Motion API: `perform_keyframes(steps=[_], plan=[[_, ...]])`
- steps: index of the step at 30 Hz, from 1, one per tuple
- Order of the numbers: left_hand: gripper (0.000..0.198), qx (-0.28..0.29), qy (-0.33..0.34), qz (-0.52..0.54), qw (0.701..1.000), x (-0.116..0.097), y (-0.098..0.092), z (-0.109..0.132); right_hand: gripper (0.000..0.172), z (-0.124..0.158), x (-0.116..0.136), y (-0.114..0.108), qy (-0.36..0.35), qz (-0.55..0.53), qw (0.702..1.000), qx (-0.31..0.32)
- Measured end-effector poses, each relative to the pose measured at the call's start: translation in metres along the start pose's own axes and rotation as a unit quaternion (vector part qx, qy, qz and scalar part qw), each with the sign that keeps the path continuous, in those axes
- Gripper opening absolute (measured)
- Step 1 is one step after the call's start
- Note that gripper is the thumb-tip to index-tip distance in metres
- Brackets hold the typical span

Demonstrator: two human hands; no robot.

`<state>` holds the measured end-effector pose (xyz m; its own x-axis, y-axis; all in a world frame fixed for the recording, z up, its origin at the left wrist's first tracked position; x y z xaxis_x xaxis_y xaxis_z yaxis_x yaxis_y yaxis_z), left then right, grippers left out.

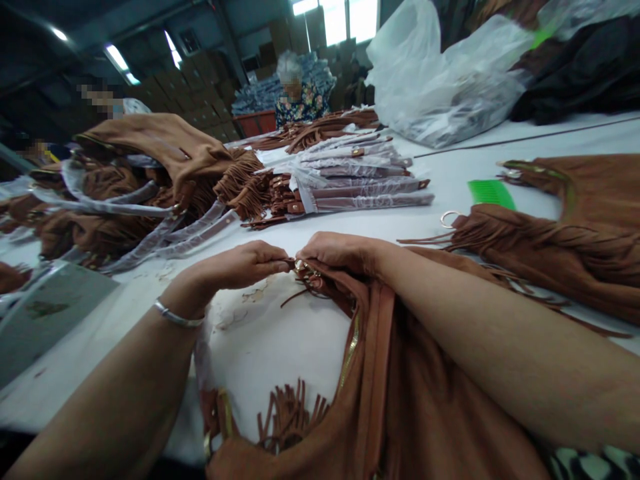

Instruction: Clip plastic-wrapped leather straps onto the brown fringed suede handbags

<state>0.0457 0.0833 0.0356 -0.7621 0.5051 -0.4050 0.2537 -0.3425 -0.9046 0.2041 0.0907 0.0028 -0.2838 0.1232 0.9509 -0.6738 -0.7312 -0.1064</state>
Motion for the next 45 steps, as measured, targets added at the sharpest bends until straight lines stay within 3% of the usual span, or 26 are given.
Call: perform_keyframes(steps=[6,10,13,17,21,24,26,27,29,32,35,38,40,42,45], plan=[[0.029,-0.060,0.043,0.130,0.989,0.008,0.020,-0.009,0.021,-0.002,-0.003,-0.010,-0.017,-0.096,0.995,-0.018],[0.029,-0.131,0.031,0.121,0.983,0.008,0.027,-0.017,0.028,-0.006,-0.005,-0.014,-0.015,-0.186,0.982,-0.035],[0.032,-0.092,0.003,0.162,0.983,0.010,0.024,-0.014,0.033,-0.007,-0.006,-0.014,0.008,-0.205,0.978,-0.029],[0.035,-0.053,-0.021,0.242,0.969,0.018,0.005,0.002,0.032,-0.008,-0.006,-0.014,0.027,-0.221,0.975,0.020],[0.032,-0.028,-0.055,0.176,0.982,0.024,-0.003,0.012,0.031,-0.011,-0.009,-0.015,0.039,-0.201,0.978,0.036],[0.030,-0.087,-0.085,-0.004,0.993,0.022,-0.002,0.008,0.032,-0.013,-0.010,-0.021,0.025,-0.124,0.991,-0.044],[0.028,-0.164,-0.112,-0.143,0.970,0.019,0.000,0.003,0.037,-0.011,-0.004,-0.030,-0.012,0.008,0.992,-0.122],[0.027,-0.191,-0.125,-0.195,0.954,0.017,0.001,0.000,0.041,-0.008,0.002,-0.033,-0.034,0.094,0.986,-0.133],[0.025,-0.211,-0.147,-0.240,0.936,0.018,0.003,-0.003,0.045,0.001,0.013,-0.037,-0.060,0.260,0.960,-0.082],[0.020,-0.209,-0.184,-0.184,0.943,0.027,0.001,-0.001,0.045,0.024,0.021,-0.044,-0.032,0.428,0.903,0.003],[0.025,-0.243,-0.221,-0.120,0.937,0.036,-0.010,0.008,0.048,0.059,0.016,-0.058,0.055,0.534,0.842,-0.055],[0.025,-0.292,-0.205,-0.003,0.934,0.027,-0.017,0.016,0.050,0.093,0.001,-0.066,0.080,0.552,0.817,-0.149],[0.033,-0.232,-0.167,0.139,0.948,0.009,-0.007,0.016,0.046,0.110,-0.009,-0.070,0.043,0.543,0.812,-0.209],[0.045,-0.104,-0.136,0.257,0.951,-0.016,0.015,0.012,0.042,0.120,-0.017,-0.073,0.007,0.533,0.808,-0.251],[0.058,0.023,-0.120,0.331,0.936,-0.052,0.049,0.005,0.040,0.125,-0.020,-0.078,-0.031,0.499,0.822,-0.273]])
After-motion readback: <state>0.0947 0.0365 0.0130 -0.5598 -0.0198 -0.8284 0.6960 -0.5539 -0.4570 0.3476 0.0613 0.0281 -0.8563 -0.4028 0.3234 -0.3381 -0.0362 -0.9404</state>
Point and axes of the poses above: each hand's wrist, its own z-axis away from the middle knuckle, its own y-axis out of the palm, x = y × z, the point moved 3 cm from there along -z, towards the middle knuckle, and after that the axes turned 2 degrees about -y, right-handed, at the moved point
